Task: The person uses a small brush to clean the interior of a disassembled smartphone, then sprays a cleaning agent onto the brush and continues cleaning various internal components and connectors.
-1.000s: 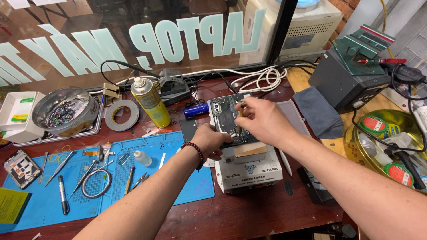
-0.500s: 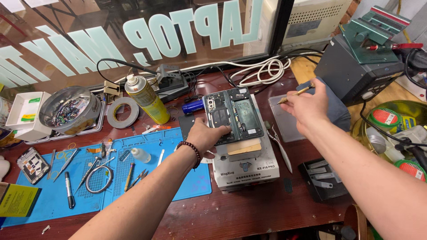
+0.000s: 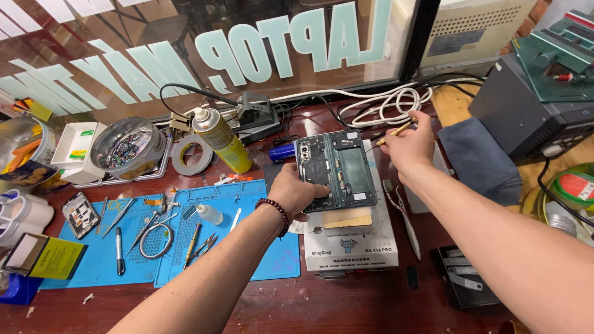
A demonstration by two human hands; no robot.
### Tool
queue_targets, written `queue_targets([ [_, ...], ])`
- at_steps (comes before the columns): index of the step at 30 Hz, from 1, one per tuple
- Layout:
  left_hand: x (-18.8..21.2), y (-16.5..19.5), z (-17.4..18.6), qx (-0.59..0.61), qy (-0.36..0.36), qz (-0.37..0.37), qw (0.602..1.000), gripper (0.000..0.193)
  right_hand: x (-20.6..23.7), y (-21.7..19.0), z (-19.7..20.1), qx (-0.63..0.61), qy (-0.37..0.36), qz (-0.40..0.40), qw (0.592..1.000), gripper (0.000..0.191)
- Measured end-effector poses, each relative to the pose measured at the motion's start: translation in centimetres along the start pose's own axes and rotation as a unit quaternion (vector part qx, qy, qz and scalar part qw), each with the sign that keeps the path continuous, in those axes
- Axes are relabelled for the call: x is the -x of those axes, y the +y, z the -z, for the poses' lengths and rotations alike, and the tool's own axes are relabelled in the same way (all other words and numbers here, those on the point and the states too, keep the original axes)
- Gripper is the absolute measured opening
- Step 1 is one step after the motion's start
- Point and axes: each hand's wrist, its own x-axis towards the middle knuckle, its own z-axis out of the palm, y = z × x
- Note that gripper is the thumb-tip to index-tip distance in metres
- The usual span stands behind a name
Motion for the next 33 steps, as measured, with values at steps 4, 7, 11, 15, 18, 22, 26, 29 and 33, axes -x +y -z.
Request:
queue_targets([
  [4,0.2,0.1,0.0,-0.007,0.004,0.012,1.000,0.092,-0.5,0.4,-0.7,-0.005,-0.013,0.006,1.000,0.068],
  [7,0.2,0.2,0.1,-0.010,0.003,0.015,1.000,0.093,-0.7,1.0,-0.7,0.020,-0.020,0.005,1.000,0.068],
  [11,0.1,0.2,0.1,-0.008,0.002,0.011,1.000,0.095,-1.0,1.4,-0.3,-0.039,-0.030,-0.008,0.999,0.072],
  [15,0.2,-0.1,0.1,0.007,0.004,-0.006,1.000,0.090,-1.1,0.9,0.6,-0.094,-0.032,-0.020,0.995,0.074],
  [18,0.3,-0.4,0.2,-0.015,0.017,-0.023,0.999,0.093,-0.2,-0.4,1.7,-0.113,-0.031,-0.033,0.993,0.073],
  [22,0.6,-1.7,0.7,-0.070,0.089,-0.162,0.980,0.090,2.2,-2.9,3.3,-0.146,-0.026,-0.027,0.989,0.072],
  [26,0.5,-2.4,0.3,-0.110,0.148,-0.204,0.962,0.065,5.1,-5.1,3.1,-0.195,-0.047,0.000,0.980,0.070],
  [29,-0.2,-2.2,0.0,-0.089,0.123,-0.261,0.953,0.036,7.3,-5.9,1.3,-0.210,-0.078,-0.008,0.975,0.072],
  [33,-0.8,-1.7,-0.5,-0.070,0.107,-0.274,0.953,0.033,9.8,-6.1,-1.3,-0.190,-0.075,-0.039,0.978,0.073],
])
